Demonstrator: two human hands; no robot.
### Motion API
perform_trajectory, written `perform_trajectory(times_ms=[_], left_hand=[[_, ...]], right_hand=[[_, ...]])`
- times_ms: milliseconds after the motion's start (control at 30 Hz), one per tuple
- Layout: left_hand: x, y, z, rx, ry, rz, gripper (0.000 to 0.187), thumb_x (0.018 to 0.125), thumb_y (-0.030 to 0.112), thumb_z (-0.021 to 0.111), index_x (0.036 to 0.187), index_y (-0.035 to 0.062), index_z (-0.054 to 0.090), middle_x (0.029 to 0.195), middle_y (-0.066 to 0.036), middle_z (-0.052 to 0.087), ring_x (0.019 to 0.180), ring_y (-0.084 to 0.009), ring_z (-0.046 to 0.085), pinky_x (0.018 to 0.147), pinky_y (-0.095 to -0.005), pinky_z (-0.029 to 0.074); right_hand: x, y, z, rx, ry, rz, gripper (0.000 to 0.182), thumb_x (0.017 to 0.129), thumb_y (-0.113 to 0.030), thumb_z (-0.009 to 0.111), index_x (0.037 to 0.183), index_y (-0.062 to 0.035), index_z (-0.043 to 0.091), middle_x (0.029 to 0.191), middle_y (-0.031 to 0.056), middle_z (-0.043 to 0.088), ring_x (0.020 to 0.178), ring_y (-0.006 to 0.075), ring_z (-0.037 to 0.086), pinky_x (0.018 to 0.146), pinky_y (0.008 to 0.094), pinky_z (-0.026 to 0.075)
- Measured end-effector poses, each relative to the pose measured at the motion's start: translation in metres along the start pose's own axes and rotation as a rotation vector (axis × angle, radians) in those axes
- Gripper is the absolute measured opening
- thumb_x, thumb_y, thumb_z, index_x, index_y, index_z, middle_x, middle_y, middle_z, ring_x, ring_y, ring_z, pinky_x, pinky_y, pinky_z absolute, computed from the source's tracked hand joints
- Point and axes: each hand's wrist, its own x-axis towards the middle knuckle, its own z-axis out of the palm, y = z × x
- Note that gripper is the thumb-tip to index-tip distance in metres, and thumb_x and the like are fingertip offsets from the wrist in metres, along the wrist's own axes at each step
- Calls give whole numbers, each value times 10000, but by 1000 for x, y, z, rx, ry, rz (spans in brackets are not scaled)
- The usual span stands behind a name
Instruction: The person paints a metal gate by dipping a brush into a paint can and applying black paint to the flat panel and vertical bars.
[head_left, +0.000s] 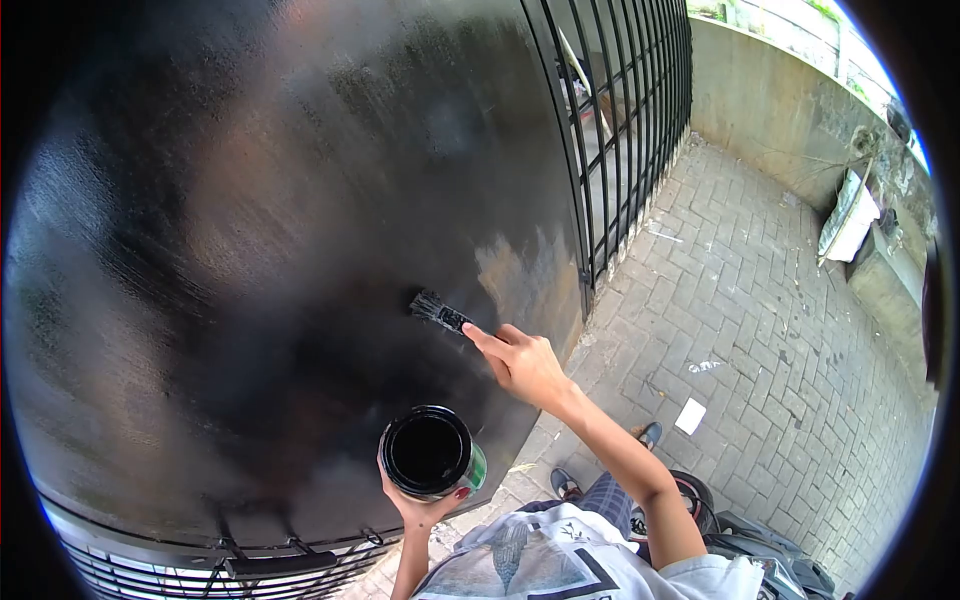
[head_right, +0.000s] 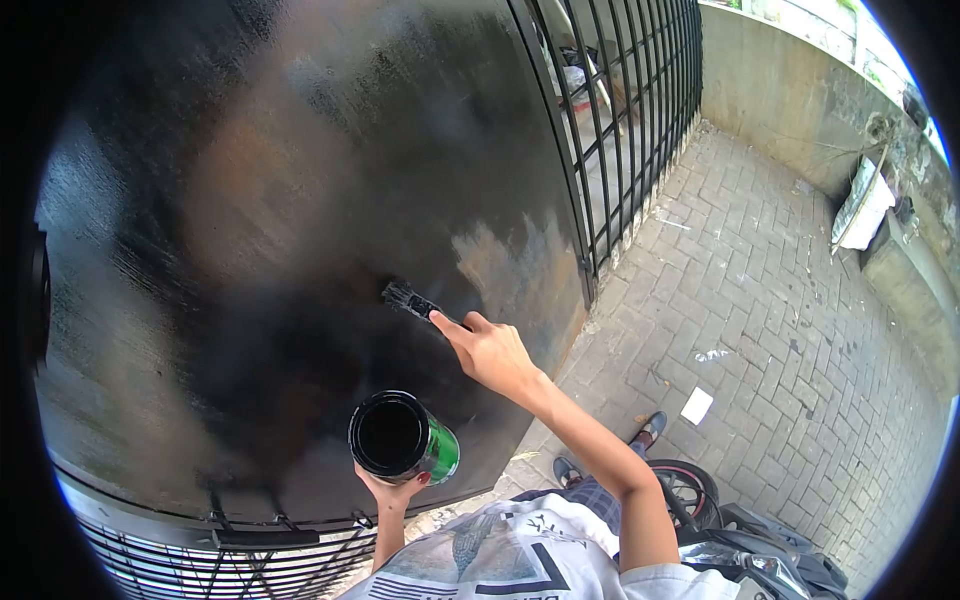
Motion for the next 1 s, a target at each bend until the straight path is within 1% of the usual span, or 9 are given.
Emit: perform_trajectory(times_ms=[133, 367, 467, 533, 600, 667, 767, 867, 1000], left_hand=[[4, 5, 2, -22, -36, 29, 1180, 437, 314, 932, 1375, -49, 315, 1282, -168, 500, 1183, -262, 520, 1047, -394, 392], [16, 20, 15, 30, -114, 78, 1153, 460, 306, 933, 1374, -44, 323, 1263, -174, 528, 1176, -267, 539, 1023, -392, 421], [29, 40, 31, -46, -130, 183, 1115, 465, 300, 934, 1357, -38, 357, 1247, -179, 551, 1163, -272, 557, 1002, -388, 440], [33, 37, 34, -44, -149, 225, 1093, 465, 298, 936, 1345, -34, 379, 1237, -184, 565, 1153, -278, 567, 993, -387, 448], [39, 38, 39, 31, -117, 352, 1019, 474, 302, 924, 1303, -35, 437, 1235, -214, 569, 1142, -325, 575, 988, -416, 443], [45, 42, 37, 176, -96, 458, 977, 481, 307, 914, 1278, -37, 466, 1235, -228, 570, 1139, -352, 575, 986, -433, 439], [54, 49, 37, 220, -59, 580, 912, 475, 298, 876, 1239, -34, 506, 1223, -226, 579, 1145, -385, 563, 1002, -477, 407], [59, 55, 36, 268, -45, 646, 881, 470, 283, 857, 1225, -24, 521, 1220, -213, 583, 1152, -381, 559, 1011, -501, 384], [61, 62, 38, 297, -16, 666, 866, 480, 285, 860, 1222, -13, 527, 1227, -194, 583, 1160, -368, 554, 1012, -506, 378]], right_hand=[[-52, 49, 55, 57, 17, 30, 568, 752, 49, 640, 1271, -172, 578, 672, 88, 528, 539, 280, 566, 495, 372, 478], [-129, 121, 46, -145, -372, 243, 311, 839, -79, 581, 1123, -161, 679, 722, 139, 643, 634, 340, 636, 574, 431, 511], [-86, 88, -25, -142, -257, 286, 266, 814, -77, 636, 1071, -109, 699, 752, 141, 672, 576, 300, 617, 563, 365, 490], [-35, 36, -94, 27, -355, 354, 292, 800, -66, 669, 1090, -95, 688, 800, 134, 683, 566, 259, 611, 564, 323, 486], [-3, -14, -147, 197, -371, 251, 299, 792, -53, 688, 1088, -94, 693, 812, 130, 682, 561, 202, 603, 551, 291, 470], [21, -62, -191, 156, -537, 95, 275, 823, -101, 661, 1097, -112, 680, 809, 111, 681, 580, 268, 614, 560, 331, 488], [34, -100, -210, -90, -669, -76, 300, 829, -112, 648, 1128, -90, 634, 787, 96, 670, 590, 266, 626, 533, 346, 480], [45, -135, -207, -356, -846, -63, 310, 842, -117, 620, 1147, -81, 582, 728, 90, 630, 578, 283, 614, 506, 360, 469], [49, -158, -200, -622, -811, -301, 266, 876, -161, 593, 1139, -127, 582, 615, 16, 524, 496, 188, 567, 415, 309, 415]])
